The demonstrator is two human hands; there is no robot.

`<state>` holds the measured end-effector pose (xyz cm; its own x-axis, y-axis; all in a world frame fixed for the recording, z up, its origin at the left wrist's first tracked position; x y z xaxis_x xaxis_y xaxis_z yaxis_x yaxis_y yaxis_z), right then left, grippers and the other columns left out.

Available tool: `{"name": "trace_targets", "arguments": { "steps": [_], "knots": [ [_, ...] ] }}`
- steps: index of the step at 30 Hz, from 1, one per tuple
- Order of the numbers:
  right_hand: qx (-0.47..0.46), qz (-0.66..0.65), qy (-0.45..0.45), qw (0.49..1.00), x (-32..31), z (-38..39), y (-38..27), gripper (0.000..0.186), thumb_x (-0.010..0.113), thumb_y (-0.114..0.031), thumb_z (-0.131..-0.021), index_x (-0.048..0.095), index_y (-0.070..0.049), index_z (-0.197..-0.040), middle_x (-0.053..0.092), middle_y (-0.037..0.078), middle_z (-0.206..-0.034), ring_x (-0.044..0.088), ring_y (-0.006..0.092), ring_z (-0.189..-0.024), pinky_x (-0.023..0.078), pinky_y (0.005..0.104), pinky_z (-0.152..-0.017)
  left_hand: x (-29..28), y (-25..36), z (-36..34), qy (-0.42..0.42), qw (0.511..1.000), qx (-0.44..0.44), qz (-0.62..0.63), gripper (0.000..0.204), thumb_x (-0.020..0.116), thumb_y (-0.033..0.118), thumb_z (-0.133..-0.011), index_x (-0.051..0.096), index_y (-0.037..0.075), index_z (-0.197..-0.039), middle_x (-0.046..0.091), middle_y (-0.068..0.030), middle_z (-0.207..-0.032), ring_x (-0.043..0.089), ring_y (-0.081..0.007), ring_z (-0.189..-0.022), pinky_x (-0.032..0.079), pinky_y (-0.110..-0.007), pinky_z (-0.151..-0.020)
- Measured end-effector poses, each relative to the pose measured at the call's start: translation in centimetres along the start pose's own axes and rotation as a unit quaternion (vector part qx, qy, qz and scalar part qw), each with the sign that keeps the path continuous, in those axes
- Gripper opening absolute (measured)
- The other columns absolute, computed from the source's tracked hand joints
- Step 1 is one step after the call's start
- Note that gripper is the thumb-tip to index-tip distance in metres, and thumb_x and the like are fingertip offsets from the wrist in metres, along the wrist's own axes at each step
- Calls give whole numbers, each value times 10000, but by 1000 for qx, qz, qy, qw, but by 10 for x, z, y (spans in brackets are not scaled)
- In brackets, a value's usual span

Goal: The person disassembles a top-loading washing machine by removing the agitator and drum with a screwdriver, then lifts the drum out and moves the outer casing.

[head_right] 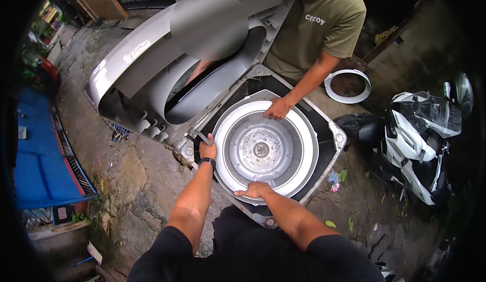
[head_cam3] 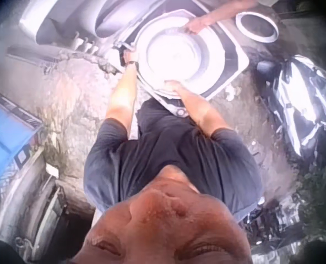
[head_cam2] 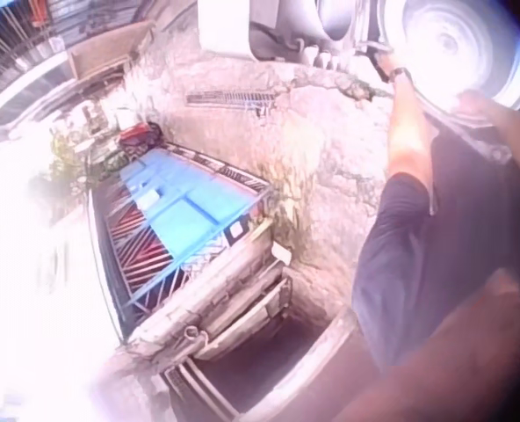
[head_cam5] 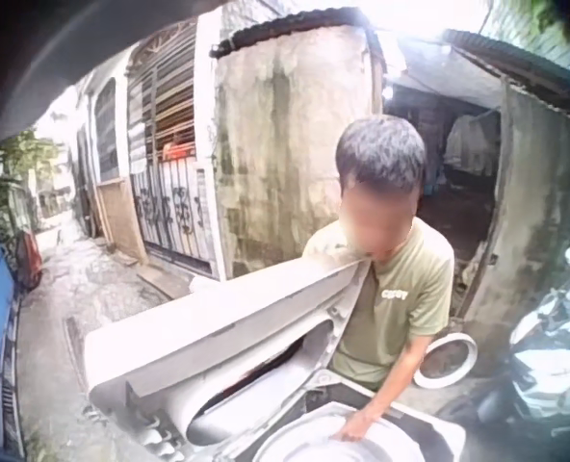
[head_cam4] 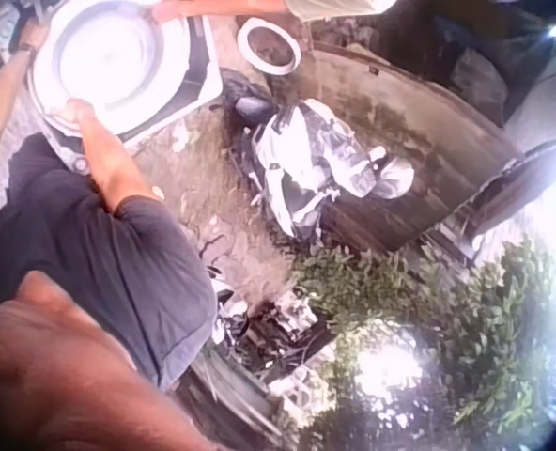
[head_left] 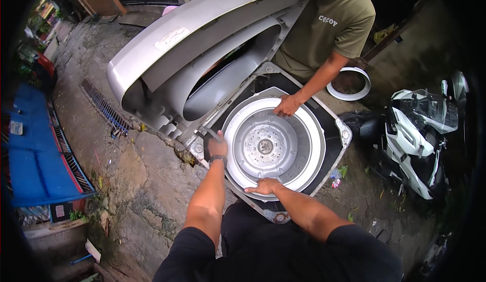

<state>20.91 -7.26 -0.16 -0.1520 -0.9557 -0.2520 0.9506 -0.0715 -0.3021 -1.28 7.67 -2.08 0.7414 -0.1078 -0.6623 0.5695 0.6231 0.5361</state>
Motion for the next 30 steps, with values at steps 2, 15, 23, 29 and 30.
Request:
{"name": "trace_targets", "arguments": {
  "steps": [2, 15, 23, 29, 30],
  "knots": [
    [3, 10, 3, 1000, -4, 9, -1, 1174, 374, -961, -768, 581, 8, -1399, 534, 205, -1477, 486, 327, -1396, 382, 447, -1147, 13, -23, -5, 55, 997, 48, 34, 787, 301, 606, -1038, 602, -62, -1325, 557, -314, -1372, 468, -442, -1331, 324, -468, -1159],
    [-18, 46, 96, 994, -15, 34, 30, 1015, 326, -878, -873, 687, 1, -1230, 681, 222, -1253, 628, 360, -1215, 472, 464, -1045, 69, -6, -24, 13, 984, -8, 180, 704, 284, 566, -1062, 558, 7, -1391, 553, -271, -1418, 514, -450, -1316, 403, -487, -1104],
    [-13, 29, 22, 999, -30, 20, 31, 1078, 303, -914, -844, 658, -3, -1297, 673, 242, -1251, 614, 376, -1228, 453, 461, -1069, 61, -13, 0, -18, 984, 7, 175, 716, 313, 598, -1042, 615, 29, -1354, 608, -267, -1350, 538, -453, -1282, 412, -470, -1086],
    [0, 21, 39, 999, -21, 32, 44, 1069, 305, -905, -851, 636, -8, -1329, 658, 222, -1295, 588, 356, -1272, 440, 459, -1085, 77, -12, -5, 45, 967, 4, 252, 738, 328, 569, -1056, 599, -61, -1329, 612, -305, -1324, 564, -450, -1257, 426, -453, -1073],
    [1, 18, 28, 999, -23, 30, 39, 1057, 306, -895, -860, 619, -12, -1349, 646, 227, -1313, 579, 357, -1283, 433, 461, -1091, 78, -15, -7, 43, 967, 3, 252, 738, 328, 569, -1056, 599, -61, -1329, 612, -305, -1324, 564, -450, -1257, 426, -453, -1073]
  ]
}}
Point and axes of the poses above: each hand's wrist, its own z-axis away from the middle knuckle, its own x-axis out of the palm, y = z × x, the point moved 3 cm from there along -z, towards the middle knuckle
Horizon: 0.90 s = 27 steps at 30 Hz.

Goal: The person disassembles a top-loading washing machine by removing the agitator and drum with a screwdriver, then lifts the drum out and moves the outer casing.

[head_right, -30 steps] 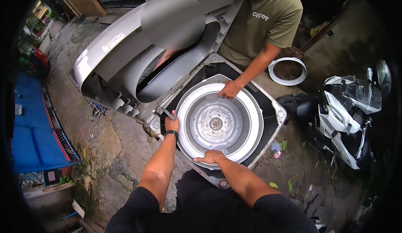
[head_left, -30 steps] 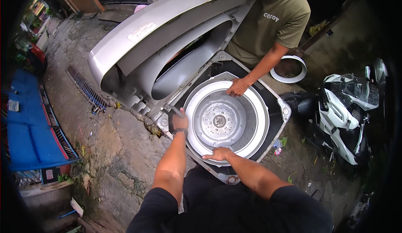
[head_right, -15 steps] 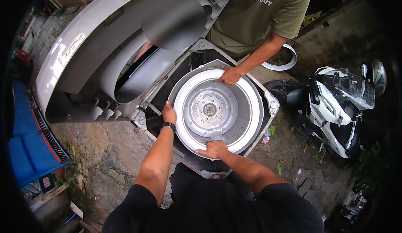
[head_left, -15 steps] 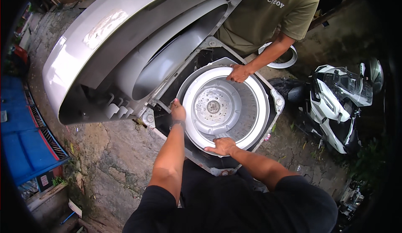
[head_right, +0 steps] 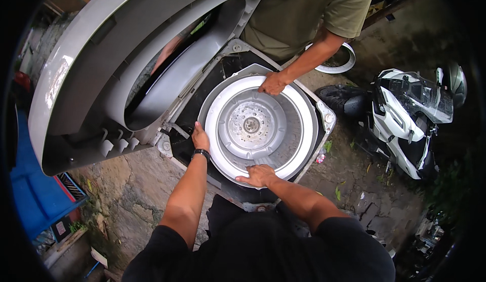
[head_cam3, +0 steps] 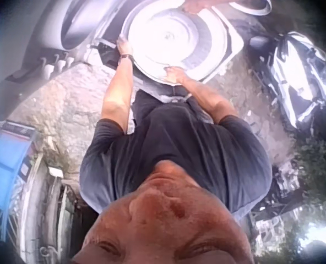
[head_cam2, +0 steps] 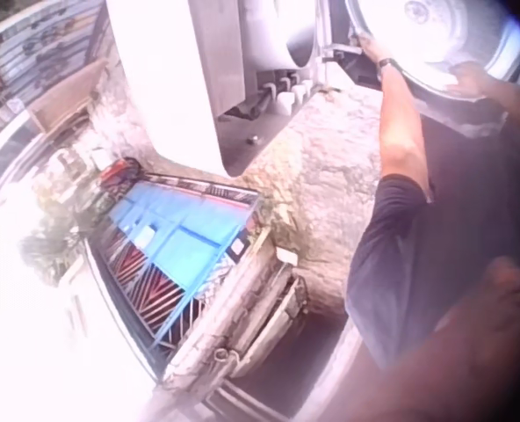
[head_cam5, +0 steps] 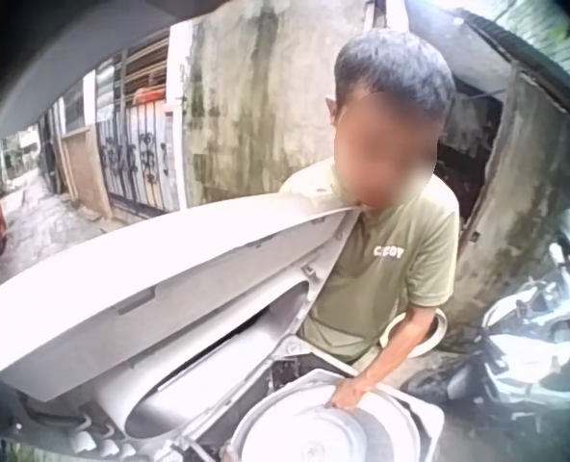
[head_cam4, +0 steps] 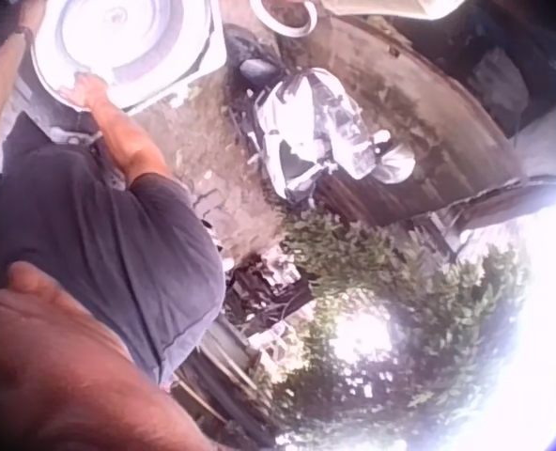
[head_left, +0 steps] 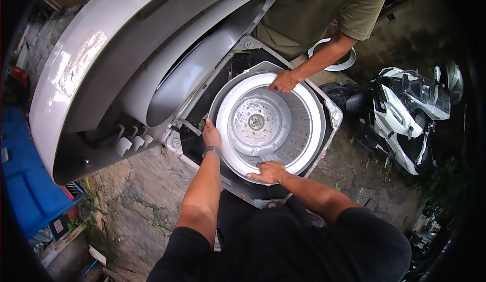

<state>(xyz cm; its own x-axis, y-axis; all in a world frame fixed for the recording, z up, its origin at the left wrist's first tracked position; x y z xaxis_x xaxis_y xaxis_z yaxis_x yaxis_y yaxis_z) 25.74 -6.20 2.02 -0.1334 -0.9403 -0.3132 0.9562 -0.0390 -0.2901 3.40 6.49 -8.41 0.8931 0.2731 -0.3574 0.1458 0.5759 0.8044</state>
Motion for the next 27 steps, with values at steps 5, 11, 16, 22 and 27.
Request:
{"name": "trace_targets", "arguments": {
  "steps": [5, 11, 16, 22, 27],
  "knots": [
    [-20, -47, -10, 999, 10, -34, 1, 1133, 287, -931, -827, 546, -9, -1432, 524, 239, -1469, 468, 364, -1398, 363, 444, -1159, -4, 2, -15, -68, 998, -15, 5, 756, 338, 600, -1046, 607, -47, -1331, 633, -268, -1322, 581, -407, -1262, 427, -425, -1075],
    [-11, -16, -38, 999, -13, -18, 6, 1089, 286, -894, -865, 610, 29, -1346, 609, 242, -1368, 535, 368, -1332, 380, 443, -1142, 1, -9, 2, -39, 998, -24, 40, 742, 346, 586, -1048, 629, -53, -1299, 659, -257, -1285, 601, -402, -1234, 434, -418, -1065],
    [-10, 30, -15, 999, 0, -6, -7, 1020, 279, -866, -890, 661, -3, -1278, 701, 241, -1191, 636, 387, -1194, 455, 476, -1063, 3, 3, -11, 6, 999, -41, -3, 749, 342, 582, -1048, 613, -66, -1309, 645, -288, -1287, 594, -417, -1238, 430, -427, -1080],
    [-11, 4, -21, 1000, -4, -21, -13, 1031, 291, -884, -873, 663, -19, -1294, 676, 253, -1236, 620, 381, -1220, 449, 481, -1066, -3, 11, 0, -54, 998, -17, -1, 758, 337, 592, -1044, 612, -60, -1316, 645, -270, -1302, 589, -427, -1241, 424, -430, -1076],
    [-1, 16, -18, 1000, -11, -4, -2, 1033, 282, -896, -864, 680, -31, -1264, 697, 232, -1204, 637, 367, -1193, 459, 473, -1045, -3, -8, 9, -53, 998, -32, 22, 723, 340, 548, -1057, 594, -68, -1338, 633, -269, -1324, 584, -417, -1254, 429, -417, -1071]
  ]
}}
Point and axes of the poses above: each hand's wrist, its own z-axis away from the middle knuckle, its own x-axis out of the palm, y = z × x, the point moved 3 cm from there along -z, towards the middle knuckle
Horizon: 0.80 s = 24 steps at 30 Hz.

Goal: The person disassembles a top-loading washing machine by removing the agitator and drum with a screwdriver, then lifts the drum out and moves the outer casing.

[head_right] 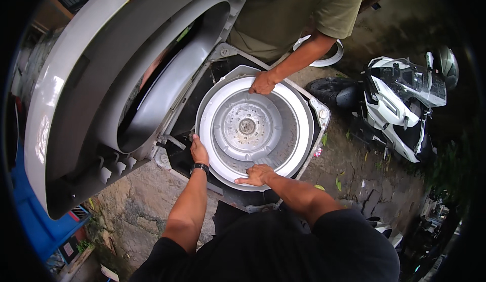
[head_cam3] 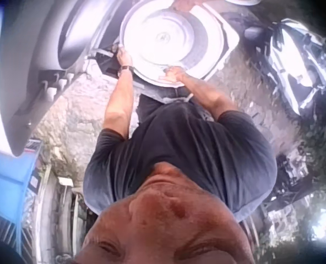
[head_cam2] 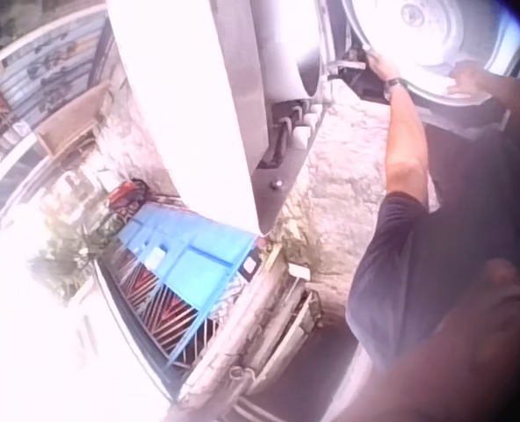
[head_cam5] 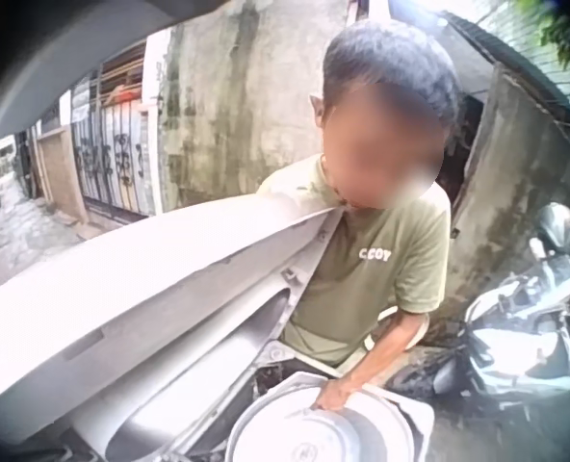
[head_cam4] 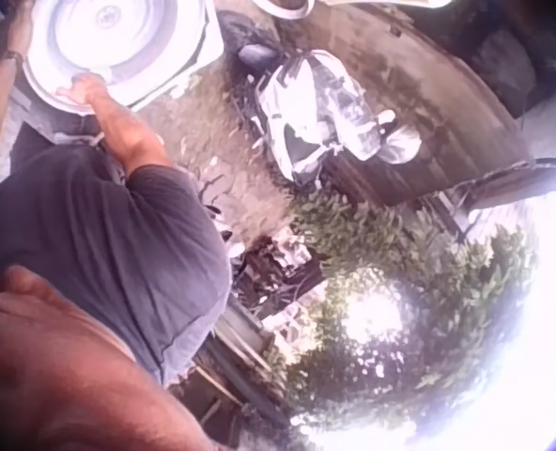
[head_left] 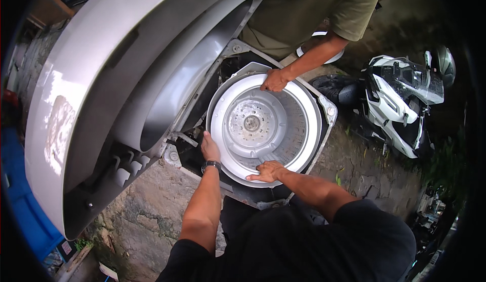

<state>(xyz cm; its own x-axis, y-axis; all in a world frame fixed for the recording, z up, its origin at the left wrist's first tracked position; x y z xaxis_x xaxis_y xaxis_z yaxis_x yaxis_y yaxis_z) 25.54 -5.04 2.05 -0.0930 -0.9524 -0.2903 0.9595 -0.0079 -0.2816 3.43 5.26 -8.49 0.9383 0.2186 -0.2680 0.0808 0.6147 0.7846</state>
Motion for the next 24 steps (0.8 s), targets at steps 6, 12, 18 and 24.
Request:
{"name": "trace_targets", "arguments": {
  "steps": [6, 12, 18, 24],
  "knots": [
    [1, -20, 55, 998, 15, -11, -18, 1001, 277, -863, -897, 692, -19, -1238, 709, 235, -1163, 657, 377, -1154, 479, 474, -1029, -5, 12, -35, 13, 999, 4, -44, 752, 322, 574, -1054, 575, -62, -1365, 598, -279, -1369, 563, -421, -1274, 424, -418, -1079],
    [-11, -18, 29, 999, -4, -12, -11, 1045, 256, -875, -892, 694, 15, -1218, 701, 243, -1180, 649, 375, -1170, 466, 468, -1049, 4, 4, -1, -21, 1000, 15, 8, 739, 335, 557, -1059, 604, -76, -1329, 635, -263, -1329, 579, -393, -1268, 414, -403, -1085],
    [-1, -57, 38, 998, -1, -9, -17, 1041, 231, -863, -908, 707, 18, -1195, 677, 255, -1236, 622, 373, -1217, 458, 477, -1060, 0, 16, -29, 7, 1000, 4, 14, 738, 335, 541, -1070, 519, -91, -1404, 540, -259, -1452, 534, -371, -1322, 384, -385, -1127],
    [-11, -76, 34, 996, -8, -12, -17, 1069, 227, -892, -882, 725, 9, -1167, 682, 246, -1225, 626, 376, -1204, 461, 474, -1055, -2, 23, -13, -41, 999, 3, -31, 757, 354, 558, -1063, 541, -103, -1382, 593, -232, -1405, 556, -345, -1310, 398, -381, -1109]
  ]
}}
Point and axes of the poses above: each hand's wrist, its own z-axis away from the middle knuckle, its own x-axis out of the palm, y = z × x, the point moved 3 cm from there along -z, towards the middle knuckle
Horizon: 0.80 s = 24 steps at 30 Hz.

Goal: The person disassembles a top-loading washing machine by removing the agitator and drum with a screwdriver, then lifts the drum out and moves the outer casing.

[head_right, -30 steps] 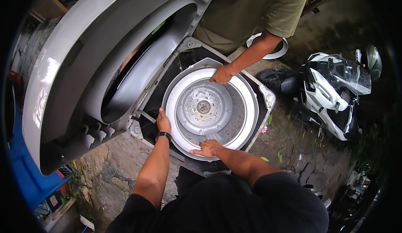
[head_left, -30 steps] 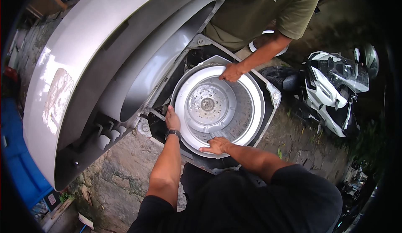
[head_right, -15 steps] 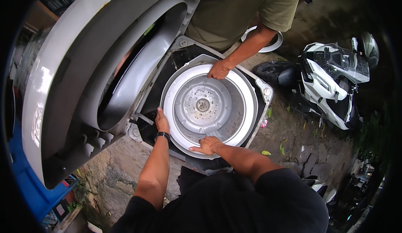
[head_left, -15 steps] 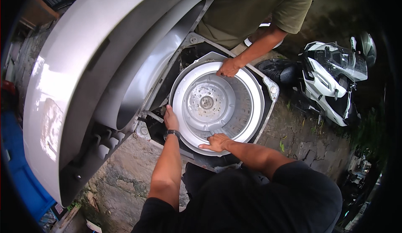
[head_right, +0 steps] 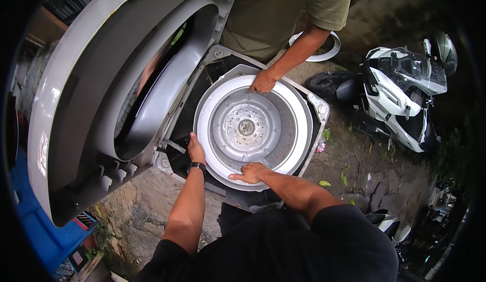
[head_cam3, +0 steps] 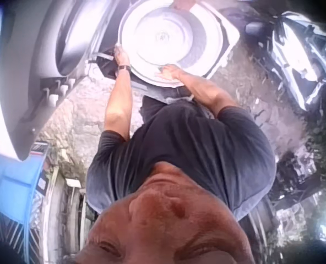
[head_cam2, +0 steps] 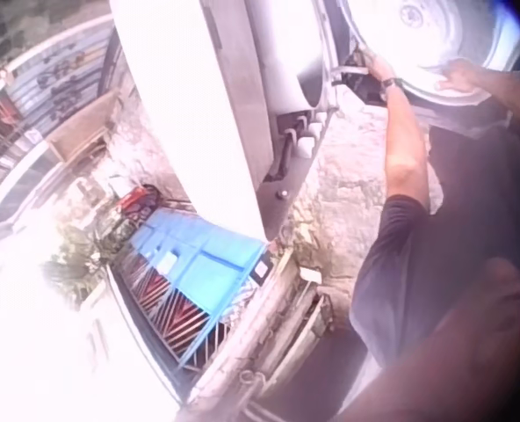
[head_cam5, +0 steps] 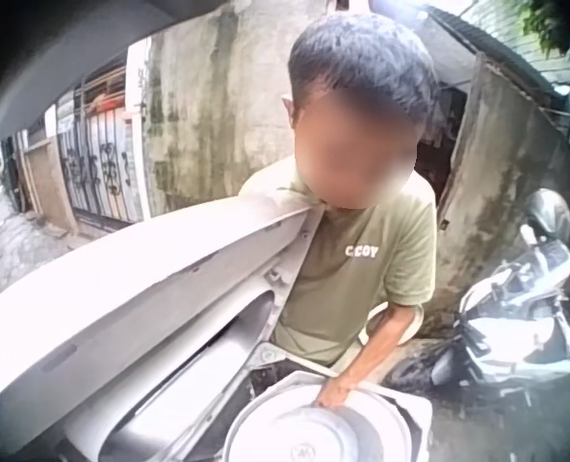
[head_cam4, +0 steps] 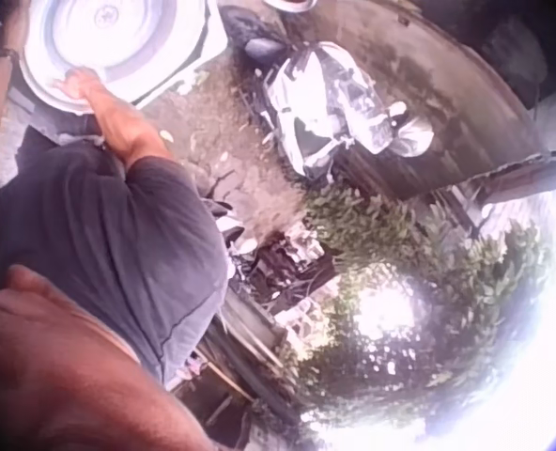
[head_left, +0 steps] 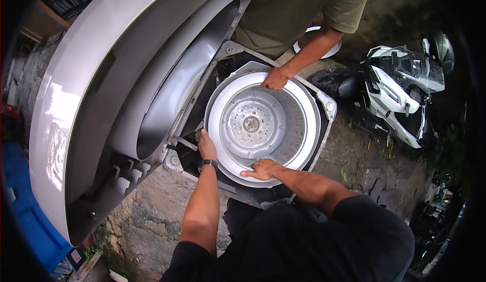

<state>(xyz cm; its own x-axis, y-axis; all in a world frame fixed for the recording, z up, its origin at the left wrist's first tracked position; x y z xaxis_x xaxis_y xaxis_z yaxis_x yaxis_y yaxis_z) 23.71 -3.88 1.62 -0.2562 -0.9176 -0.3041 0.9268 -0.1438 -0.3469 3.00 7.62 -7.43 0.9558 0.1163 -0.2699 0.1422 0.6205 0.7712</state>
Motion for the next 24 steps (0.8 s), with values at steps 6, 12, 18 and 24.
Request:
{"name": "trace_targets", "arguments": {
  "steps": [6, 12, 18, 24],
  "knots": [
    [21, 20, 25, 999, 14, 8, 7, 1046, 229, -875, -898, 708, 4, -1202, 673, 249, -1245, 618, 366, -1221, 452, 466, -1064, 7, -8, -2, 29, 995, -5, 94, 744, 354, 547, -1071, 523, -97, -1405, 568, -242, -1432, 537, -336, -1336, 383, -364, -1128],
    [-3, 2, 4, 1000, 21, -4, -8, 1059, 226, -873, -901, 631, 10, -1323, 637, 242, -1323, 588, 358, -1273, 425, 468, -1096, -7, -21, -19, 25, 999, 19, 37, 724, 347, 534, -1073, 547, -88, -1384, 586, -251, -1405, 560, -351, -1302, 398, -376, -1113],
    [0, -69, -42, 997, 21, -20, 12, 1170, 245, -939, -833, 522, 23, -1438, 474, 245, -1511, 444, 360, -1417, 314, 467, -1186, 2, -3, 5, 12, 999, 13, 47, 767, 323, 558, -1072, 508, -104, -1413, 567, -241, -1432, 545, -332, -1323, 377, -365, -1128],
    [26, -102, 21, 994, 4, -32, -36, 1200, 212, -931, -845, 612, 100, -1312, 607, 285, -1347, 559, 372, -1310, 419, 440, -1115, -5, -13, -7, -2, 996, 7, 87, 772, 323, 560, -1074, 477, -101, -1442, 553, -220, -1453, 537, -314, -1327, 373, -364, -1128]
  ]
}}
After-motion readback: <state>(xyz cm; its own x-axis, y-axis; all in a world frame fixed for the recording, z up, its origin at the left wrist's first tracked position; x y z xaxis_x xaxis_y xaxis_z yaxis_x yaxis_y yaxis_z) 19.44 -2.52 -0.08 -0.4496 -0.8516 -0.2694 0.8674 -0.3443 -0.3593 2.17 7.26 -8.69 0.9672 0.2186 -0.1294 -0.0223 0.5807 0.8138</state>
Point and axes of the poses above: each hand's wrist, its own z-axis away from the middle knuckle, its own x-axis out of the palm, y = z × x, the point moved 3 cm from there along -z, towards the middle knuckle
